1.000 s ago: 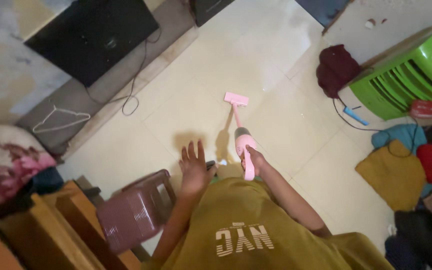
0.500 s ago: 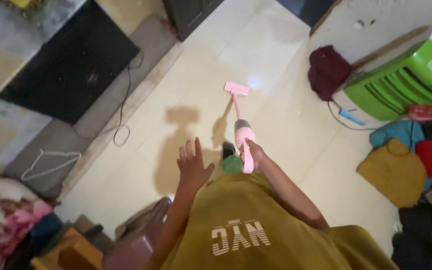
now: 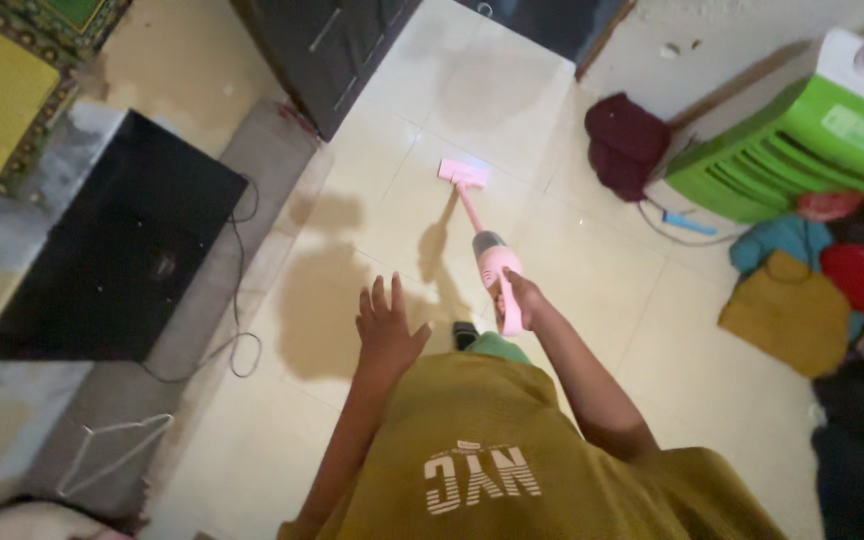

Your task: The person vacuums the tiled floor across multiple rooms and hallways using a handheld pink vacuum cleaner, moving small stools aside by hand to reach underneath them.

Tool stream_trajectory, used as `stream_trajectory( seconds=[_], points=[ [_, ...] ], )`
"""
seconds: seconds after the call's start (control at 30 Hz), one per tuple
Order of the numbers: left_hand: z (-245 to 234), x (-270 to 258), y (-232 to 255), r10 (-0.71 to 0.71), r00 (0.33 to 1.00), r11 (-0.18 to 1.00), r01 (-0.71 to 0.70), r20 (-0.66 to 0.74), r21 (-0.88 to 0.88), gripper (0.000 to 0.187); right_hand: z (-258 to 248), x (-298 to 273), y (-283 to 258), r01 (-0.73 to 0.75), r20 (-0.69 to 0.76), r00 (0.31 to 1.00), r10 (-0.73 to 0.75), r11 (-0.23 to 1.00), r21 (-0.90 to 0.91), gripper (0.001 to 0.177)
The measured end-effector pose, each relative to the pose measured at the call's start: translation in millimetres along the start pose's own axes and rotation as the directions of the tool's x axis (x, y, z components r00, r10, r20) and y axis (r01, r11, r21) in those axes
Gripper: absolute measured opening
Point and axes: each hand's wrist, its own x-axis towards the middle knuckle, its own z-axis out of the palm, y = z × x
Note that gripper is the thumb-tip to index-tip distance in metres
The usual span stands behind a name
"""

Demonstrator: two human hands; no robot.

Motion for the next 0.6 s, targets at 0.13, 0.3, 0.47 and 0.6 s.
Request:
stream_trajectory(
  seconds=[0.13, 0.3, 0.47, 0.6],
  points=[
    [-35.5, 23.1, -44.1, 0.127, 0.991, 0.991, -0.128, 0.034, 0.027, 0.109, 32.6, 4.6, 30.1, 0.061, -0.118, 0.991, -0.058, 0.998, 0.020, 0.046],
    [-86.8, 37.6, -88.6, 0.164, 0.960, 0.976, -0.192, 0.227, 0.107, 0.109, 91.9, -0.4, 93.9, 0.112, -0.182, 0.980, -0.082, 0.981, 0.161, 0.045],
    [-106.2, 27.6, -129.6, 0.234, 0.926, 0.963, -0.263, 0.297, 0.060, 0.106, 126.9, -9.4, 163.0, 0.156, -0.175, 0.979, -0.103, 0.934, 0.320, 0.047],
    [-98.9, -3.0, -161.1, 0.282, 0.900, 0.949, -0.313, 0.333, 0.044, 0.106, 140.7, -18.8, 220.2, 0.212, -0.256, 0.958, -0.127, 0.916, 0.340, 0.043]
  ],
)
